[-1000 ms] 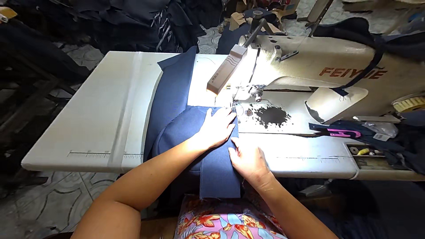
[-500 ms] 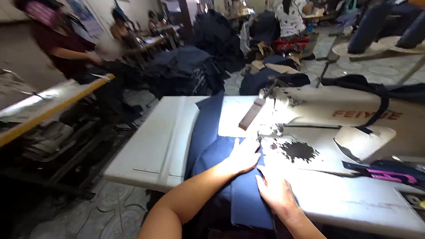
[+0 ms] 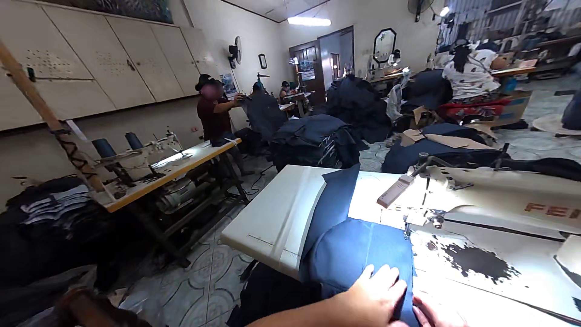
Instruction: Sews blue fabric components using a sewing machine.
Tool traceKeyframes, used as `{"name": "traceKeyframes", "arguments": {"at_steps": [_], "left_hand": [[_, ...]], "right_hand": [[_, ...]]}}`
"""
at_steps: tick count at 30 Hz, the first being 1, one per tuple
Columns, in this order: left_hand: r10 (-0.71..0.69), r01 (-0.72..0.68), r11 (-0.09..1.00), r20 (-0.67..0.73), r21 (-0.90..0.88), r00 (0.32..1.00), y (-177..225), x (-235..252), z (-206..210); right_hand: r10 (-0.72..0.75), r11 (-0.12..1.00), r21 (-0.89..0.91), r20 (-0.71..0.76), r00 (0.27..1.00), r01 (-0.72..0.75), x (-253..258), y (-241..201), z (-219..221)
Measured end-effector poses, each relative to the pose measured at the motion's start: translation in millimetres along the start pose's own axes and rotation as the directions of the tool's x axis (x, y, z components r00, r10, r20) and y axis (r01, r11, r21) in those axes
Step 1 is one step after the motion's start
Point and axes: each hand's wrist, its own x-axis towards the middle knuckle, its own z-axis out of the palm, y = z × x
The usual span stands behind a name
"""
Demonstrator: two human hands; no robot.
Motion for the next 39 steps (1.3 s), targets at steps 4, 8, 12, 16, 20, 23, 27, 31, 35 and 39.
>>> {"name": "traceKeyframes", "arguments": {"at_steps": [4, 8, 12, 16, 20, 23, 27, 31, 35, 39], "left_hand": [[0.033, -0.031, 0.999, -0.096, 0.020, 0.995, 0, -16, 25], [0.046, -0.042, 0.999, -0.188, 0.025, 0.981, -2, -14, 32], [0.080, -0.094, 0.995, -0.259, -0.043, 0.963, -6, -11, 31], [0.131, -0.193, 0.976, -0.432, -0.103, 0.892, -9, -7, 35], [0.103, -0.182, 0.973, -0.439, -0.141, 0.893, -9, -4, 30], [0.056, -0.156, 0.959, -0.384, -0.237, 0.922, -13, -5, 27], [0.052, -0.187, 0.924, -0.375, -0.333, 0.925, -24, -6, 25], [0.078, -0.198, 0.929, -0.359, -0.312, 0.930, -28, -6, 20], [0.129, -0.235, 0.935, -0.363, -0.265, 0.923, -21, -2, 19], [0.156, -0.236, 0.950, -0.343, -0.205, 0.926, -14, 3, 20]], "right_hand": [[-0.053, 0.998, 0.033, 0.000, 0.999, 0.053, -6, 2, -1], [-0.027, 0.999, 0.041, -0.027, 0.999, 0.028, -19, -2, -1], [-0.031, 0.999, -0.019, -0.069, 0.997, 0.030, -29, -4, 1], [-0.070, 0.992, -0.118, -0.186, 0.980, 0.048, -33, 8, 16], [-0.042, 0.995, -0.094, -0.130, 0.991, 0.030, -32, 3, 9], [-0.025, 0.996, -0.090, -0.063, 0.998, 0.020, -31, 1, 3], [-0.032, 0.997, -0.072, -0.015, 0.999, 0.030, -33, 1, 2], [-0.066, 0.996, -0.056, -0.014, 0.998, 0.065, -34, 1, -2], [-0.096, 0.994, -0.060, -0.016, 0.995, 0.094, -35, 2, -5], [-0.100, 0.993, -0.066, 0.013, 0.995, 0.100, -33, 2, -10]]}}
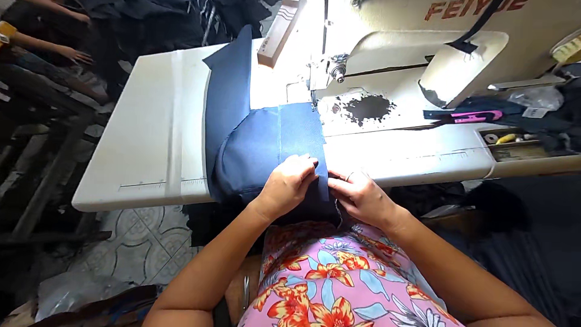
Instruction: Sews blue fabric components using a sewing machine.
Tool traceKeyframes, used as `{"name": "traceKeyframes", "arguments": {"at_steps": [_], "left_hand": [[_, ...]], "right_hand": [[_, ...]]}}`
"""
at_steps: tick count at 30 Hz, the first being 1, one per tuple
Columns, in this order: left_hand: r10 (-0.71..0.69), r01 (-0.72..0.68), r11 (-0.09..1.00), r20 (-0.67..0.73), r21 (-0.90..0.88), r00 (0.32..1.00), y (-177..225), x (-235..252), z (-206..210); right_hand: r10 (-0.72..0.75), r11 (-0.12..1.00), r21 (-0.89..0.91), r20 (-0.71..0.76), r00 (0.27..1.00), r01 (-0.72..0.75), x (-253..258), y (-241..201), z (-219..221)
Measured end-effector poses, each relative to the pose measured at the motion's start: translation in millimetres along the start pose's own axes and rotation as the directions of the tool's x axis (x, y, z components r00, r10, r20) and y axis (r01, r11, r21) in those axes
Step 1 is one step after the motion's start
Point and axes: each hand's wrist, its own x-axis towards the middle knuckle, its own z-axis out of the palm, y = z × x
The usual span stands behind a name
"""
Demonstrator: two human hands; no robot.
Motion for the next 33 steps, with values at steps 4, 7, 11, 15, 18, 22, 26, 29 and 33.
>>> {"name": "traceKeyframes", "arguments": {"at_steps": [4, 7, 11, 15, 18, 22, 26, 29, 33], "left_hand": [[0.040, -0.042, 0.997, 0.028, 0.067, 0.999, 1, 1, -1], [0.055, -0.059, 0.996, 0.044, 0.073, 0.998, 0, 3, -6], [0.086, -0.091, 0.992, 0.062, 0.087, 0.994, -2, 5, -6], [0.109, -0.116, 0.991, 0.094, 0.072, 0.990, -3, 9, -8], [0.133, -0.132, 0.991, 0.070, -0.011, 0.989, -18, 21, -14], [0.059, -0.067, 0.996, 0.154, 0.050, 0.986, -58, 43, -20], [-0.020, -0.014, 0.992, 0.261, 0.128, 0.965, -73, 43, -12], [-0.018, -0.016, 0.991, 0.254, 0.129, 0.967, -74, 43, -11], [-0.019, -0.018, 0.990, 0.254, 0.143, 0.967, -80, 48, -11]], "right_hand": [[-0.032, 0.999, 0.003, 0.031, 0.999, 0.032, 4, 3, -5], [-0.061, 0.997, -0.037, 0.030, 0.998, 0.062, 6, 6, -6], [-0.053, 0.996, -0.073, 0.071, 0.996, 0.059, 4, 8, -7], [-0.043, 0.998, -0.043, 0.093, 0.995, 0.048, 9, 12, -11], [-0.052, 0.999, -0.008, 0.141, 0.989, 0.054, 10, 16, -15], [-0.045, 0.999, -0.015, 0.188, 0.981, 0.049, 9, 18, -18], [-0.040, 0.999, -0.003, 0.199, 0.979, 0.041, 12, 17, -21], [-0.037, 0.999, -0.011, 0.195, 0.980, 0.040, 14, 18, -20], [-0.031, 0.999, -0.022, 0.175, 0.984, 0.035, 18, 24, -17]]}}
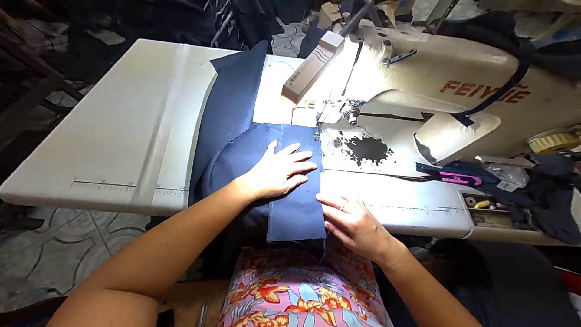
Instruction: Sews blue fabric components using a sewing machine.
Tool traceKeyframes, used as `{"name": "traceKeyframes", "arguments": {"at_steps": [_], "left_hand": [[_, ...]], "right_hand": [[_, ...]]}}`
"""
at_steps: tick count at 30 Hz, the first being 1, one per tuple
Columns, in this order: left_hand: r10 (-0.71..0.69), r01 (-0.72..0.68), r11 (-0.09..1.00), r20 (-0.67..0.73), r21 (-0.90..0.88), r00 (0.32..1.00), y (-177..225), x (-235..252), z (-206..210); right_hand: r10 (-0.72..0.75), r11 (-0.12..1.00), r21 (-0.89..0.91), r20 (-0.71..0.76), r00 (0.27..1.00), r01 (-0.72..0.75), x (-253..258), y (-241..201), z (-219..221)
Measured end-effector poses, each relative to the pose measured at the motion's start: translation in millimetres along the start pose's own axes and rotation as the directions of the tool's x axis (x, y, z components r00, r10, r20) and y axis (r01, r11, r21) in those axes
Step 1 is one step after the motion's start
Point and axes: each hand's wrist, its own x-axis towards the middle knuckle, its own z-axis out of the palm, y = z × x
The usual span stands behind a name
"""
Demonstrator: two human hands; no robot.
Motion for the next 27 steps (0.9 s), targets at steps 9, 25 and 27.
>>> {"name": "traceKeyframes", "arguments": {"at_steps": [9, 25, 27], "left_hand": [[-0.025, 0.025, 1.000, 0.064, -0.002, 0.998, -23, 24, -10], [-0.103, 0.081, 0.991, 0.218, 0.108, 0.971, 51, 9, -38], [-0.083, 0.057, 0.990, 0.194, 0.132, 0.977, 70, -12, -26]], "right_hand": [[0.022, 0.999, -0.028, 0.023, 0.999, -0.022, 23, 17, -2], [0.040, 0.997, -0.067, 0.013, 0.999, -0.039, 38, 22, -1], [0.045, 0.996, -0.075, -0.004, 0.999, -0.045, 35, 20, -1]]}}
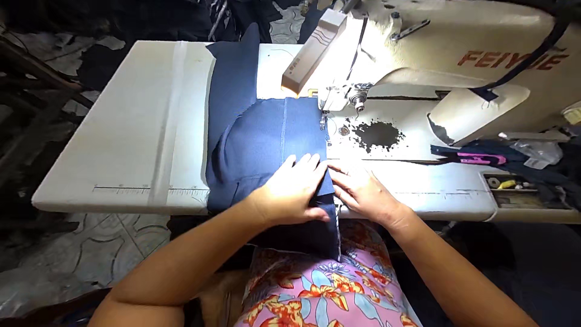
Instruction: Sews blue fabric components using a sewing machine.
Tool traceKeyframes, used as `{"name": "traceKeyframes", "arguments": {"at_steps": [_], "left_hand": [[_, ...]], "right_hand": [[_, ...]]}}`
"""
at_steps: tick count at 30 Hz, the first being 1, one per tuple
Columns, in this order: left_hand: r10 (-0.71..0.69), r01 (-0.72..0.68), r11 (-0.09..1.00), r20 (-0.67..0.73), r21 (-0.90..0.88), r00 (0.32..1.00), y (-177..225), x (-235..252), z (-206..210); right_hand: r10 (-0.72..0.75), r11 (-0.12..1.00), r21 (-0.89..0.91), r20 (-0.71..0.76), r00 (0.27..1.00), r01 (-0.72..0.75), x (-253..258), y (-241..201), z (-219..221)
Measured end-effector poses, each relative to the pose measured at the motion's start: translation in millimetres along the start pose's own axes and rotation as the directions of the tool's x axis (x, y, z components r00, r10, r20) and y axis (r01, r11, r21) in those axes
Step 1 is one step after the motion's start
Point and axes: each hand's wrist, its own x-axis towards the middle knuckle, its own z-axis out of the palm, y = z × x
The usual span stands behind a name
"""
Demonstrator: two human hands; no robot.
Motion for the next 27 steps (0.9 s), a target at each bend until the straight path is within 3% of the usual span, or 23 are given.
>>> {"name": "traceKeyframes", "arguments": {"at_steps": [3, 6, 8, 15, 21, 24, 27], "left_hand": [[-0.025, 0.016, 0.997, -0.114, -0.081, 0.993, -2, -11, 20], [-0.060, -0.002, 0.970, -0.244, -0.243, 0.968, -14, -15, 21], [-0.053, -0.022, 0.967, -0.281, -0.255, 0.958, -17, -17, 20], [-0.004, -0.024, 0.991, -0.201, -0.135, 0.980, -5, -8, 21], [0.016, -0.030, 0.991, -0.109, -0.134, 0.994, -6, -4, 8], [0.096, -0.132, 0.958, -0.147, -0.253, 0.984, -32, -3, 6], [0.132, -0.158, 0.960, -0.126, -0.231, 0.983, -59, -1, 16]], "right_hand": [[0.023, 1.000, 0.009, -0.031, 0.999, -0.023, -6, -6, -1], [0.033, 0.999, 0.027, -0.025, 0.999, -0.033, -11, -9, -4], [0.027, 0.999, 0.026, -0.024, 0.999, -0.027, -12, -9, -4], [-0.002, 1.000, 0.018, -0.047, 0.999, 0.003, -10, -8, -5], [-0.085, 0.996, 0.009, 0.043, 0.995, 0.085, -3, 0, -12], [-0.094, 0.995, 0.027, 0.079, 0.992, 0.092, -3, 6, -13], [-0.103, 0.994, 0.037, 0.085, 0.991, 0.100, -4, 9, -12]]}}
